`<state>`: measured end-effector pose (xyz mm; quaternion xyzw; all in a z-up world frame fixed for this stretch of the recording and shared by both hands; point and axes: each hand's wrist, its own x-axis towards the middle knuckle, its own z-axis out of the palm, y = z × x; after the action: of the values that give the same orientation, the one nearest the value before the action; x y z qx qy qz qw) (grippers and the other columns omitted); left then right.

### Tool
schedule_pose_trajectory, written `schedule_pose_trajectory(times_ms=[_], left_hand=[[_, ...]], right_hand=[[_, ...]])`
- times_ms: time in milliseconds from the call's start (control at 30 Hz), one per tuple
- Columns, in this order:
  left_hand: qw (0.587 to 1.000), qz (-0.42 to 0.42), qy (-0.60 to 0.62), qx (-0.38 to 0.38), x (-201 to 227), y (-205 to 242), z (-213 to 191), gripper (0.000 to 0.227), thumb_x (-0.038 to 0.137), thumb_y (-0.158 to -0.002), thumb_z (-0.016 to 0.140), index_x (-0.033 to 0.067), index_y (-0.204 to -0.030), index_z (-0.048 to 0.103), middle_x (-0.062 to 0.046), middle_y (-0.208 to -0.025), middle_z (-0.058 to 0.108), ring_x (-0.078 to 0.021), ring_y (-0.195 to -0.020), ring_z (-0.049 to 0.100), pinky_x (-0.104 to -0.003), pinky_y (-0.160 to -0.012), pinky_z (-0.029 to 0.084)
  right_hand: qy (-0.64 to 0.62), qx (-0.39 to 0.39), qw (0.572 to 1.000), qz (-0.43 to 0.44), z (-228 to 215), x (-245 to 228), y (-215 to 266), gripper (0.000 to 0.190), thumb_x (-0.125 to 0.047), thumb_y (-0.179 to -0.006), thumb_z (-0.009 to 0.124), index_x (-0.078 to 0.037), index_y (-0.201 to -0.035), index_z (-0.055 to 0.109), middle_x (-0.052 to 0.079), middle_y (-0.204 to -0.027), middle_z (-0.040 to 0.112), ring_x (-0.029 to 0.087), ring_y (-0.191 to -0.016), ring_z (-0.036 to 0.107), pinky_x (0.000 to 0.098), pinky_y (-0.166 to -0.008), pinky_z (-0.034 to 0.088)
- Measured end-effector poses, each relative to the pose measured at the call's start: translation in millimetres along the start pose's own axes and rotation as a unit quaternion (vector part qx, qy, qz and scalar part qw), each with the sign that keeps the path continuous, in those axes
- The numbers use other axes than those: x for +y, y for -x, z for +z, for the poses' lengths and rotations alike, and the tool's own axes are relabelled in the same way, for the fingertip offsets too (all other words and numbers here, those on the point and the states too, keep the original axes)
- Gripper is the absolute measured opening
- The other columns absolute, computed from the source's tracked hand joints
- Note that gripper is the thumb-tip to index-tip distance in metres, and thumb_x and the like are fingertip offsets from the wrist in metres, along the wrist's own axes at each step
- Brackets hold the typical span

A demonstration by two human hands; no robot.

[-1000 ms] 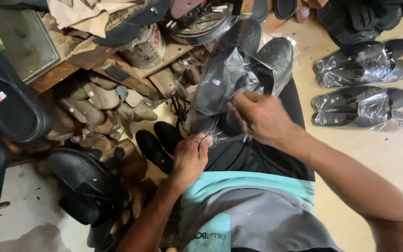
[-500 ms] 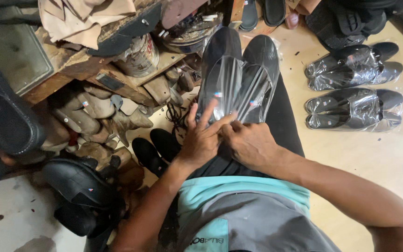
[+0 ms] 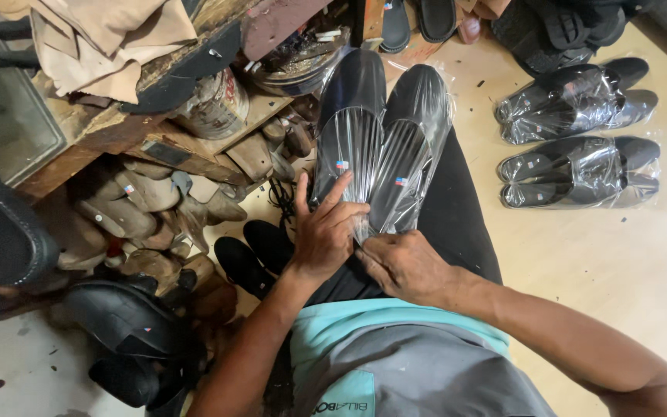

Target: The person wipes down several black shoes with a cloth and places them into clear plastic bags, tying the bags shut.

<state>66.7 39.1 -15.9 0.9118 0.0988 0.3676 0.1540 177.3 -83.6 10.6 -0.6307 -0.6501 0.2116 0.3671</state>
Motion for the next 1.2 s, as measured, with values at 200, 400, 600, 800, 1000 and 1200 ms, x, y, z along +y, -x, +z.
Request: schedule_pose_trajectory(times_ms=[200, 400, 600, 800, 1000, 1200], left_hand=[[0.999, -0.030, -0.016, -0.008, -7, 0, 3, 0.031, 0.009, -0.092, 0.047, 0.0116, -0.065, 0.062, 0.003, -0.087, 0.066, -0.0271, -0.123, 0.049, -0.068, -0.104, 0.009], [0.989, -0.096, -0.071, -0.083, 12, -6, -35, 0.015, 0.021, -0.086, 0.060, 0.0103, -0.076, 0.063, -0.005, -0.126, 0.050, -0.0385, -0.134, 0.028, -0.065, -0.103, 0.015], [0.964, -0.141, -0.208, -0.087, 27, 34, -39, 0.018, 0.027, -0.089, 0.054, 0.0158, -0.075, 0.057, -0.006, -0.114, 0.042, -0.0367, -0.109, 0.038, -0.053, -0.084, 0.032], [0.955, -0.058, -0.242, -0.165, 26, 15, -42, 0.011, 0.009, -0.080, 0.052, 0.0129, -0.071, 0.055, -0.002, -0.060, 0.040, -0.0194, -0.047, 0.042, -0.033, -0.046, 0.036], [0.953, 0.000, -0.147, -0.265, 9, -22, -54, 0.009, 0.013, -0.080, 0.052, 0.0087, -0.074, 0.058, -0.005, -0.056, 0.047, -0.0268, -0.050, 0.052, -0.039, -0.047, 0.039], [0.888, -0.254, 0.063, -0.378, -3, -55, -47, 0.026, 0.018, -0.082, 0.047, 0.0087, -0.060, 0.057, -0.013, -0.054, 0.054, -0.0405, -0.058, 0.057, -0.045, -0.052, 0.043]], right_hand=[[-0.128, -0.008, 0.991, 0.047, -17, -7, -8, 0.021, -0.015, -0.086, 0.053, -0.011, -0.065, 0.052, 0.004, -0.048, 0.049, 0.027, -0.043, 0.055, 0.0323, -0.042, 0.044], [-0.374, 0.050, 0.912, 0.161, -33, -29, -30, 0.031, -0.015, -0.094, 0.047, -0.007, -0.067, 0.060, 0.004, -0.049, 0.060, 0.006, -0.044, 0.050, 0.0236, -0.046, 0.046], [-0.600, 0.149, 0.765, 0.180, -4, -26, -17, 0.018, -0.006, -0.092, 0.049, -0.001, -0.082, 0.062, 0.017, -0.054, 0.059, 0.016, -0.045, 0.056, 0.0260, -0.044, 0.049], [-0.668, 0.041, 0.718, 0.191, 33, 10, -5, 0.018, -0.005, -0.090, 0.051, 0.001, -0.075, 0.058, 0.024, -0.052, 0.059, 0.023, -0.041, 0.061, 0.0221, -0.032, 0.041], [-0.513, -0.025, 0.849, 0.123, 25, 18, -15, 0.024, -0.004, -0.088, 0.054, 0.000, -0.066, 0.064, 0.014, -0.054, 0.061, 0.019, -0.048, 0.063, 0.0260, -0.044, 0.049], [-0.214, 0.070, 0.973, 0.042, 58, 30, -12, 0.018, -0.017, -0.085, 0.063, -0.005, -0.071, 0.062, 0.014, -0.073, 0.047, 0.036, -0.063, 0.057, 0.0370, -0.052, 0.046]])
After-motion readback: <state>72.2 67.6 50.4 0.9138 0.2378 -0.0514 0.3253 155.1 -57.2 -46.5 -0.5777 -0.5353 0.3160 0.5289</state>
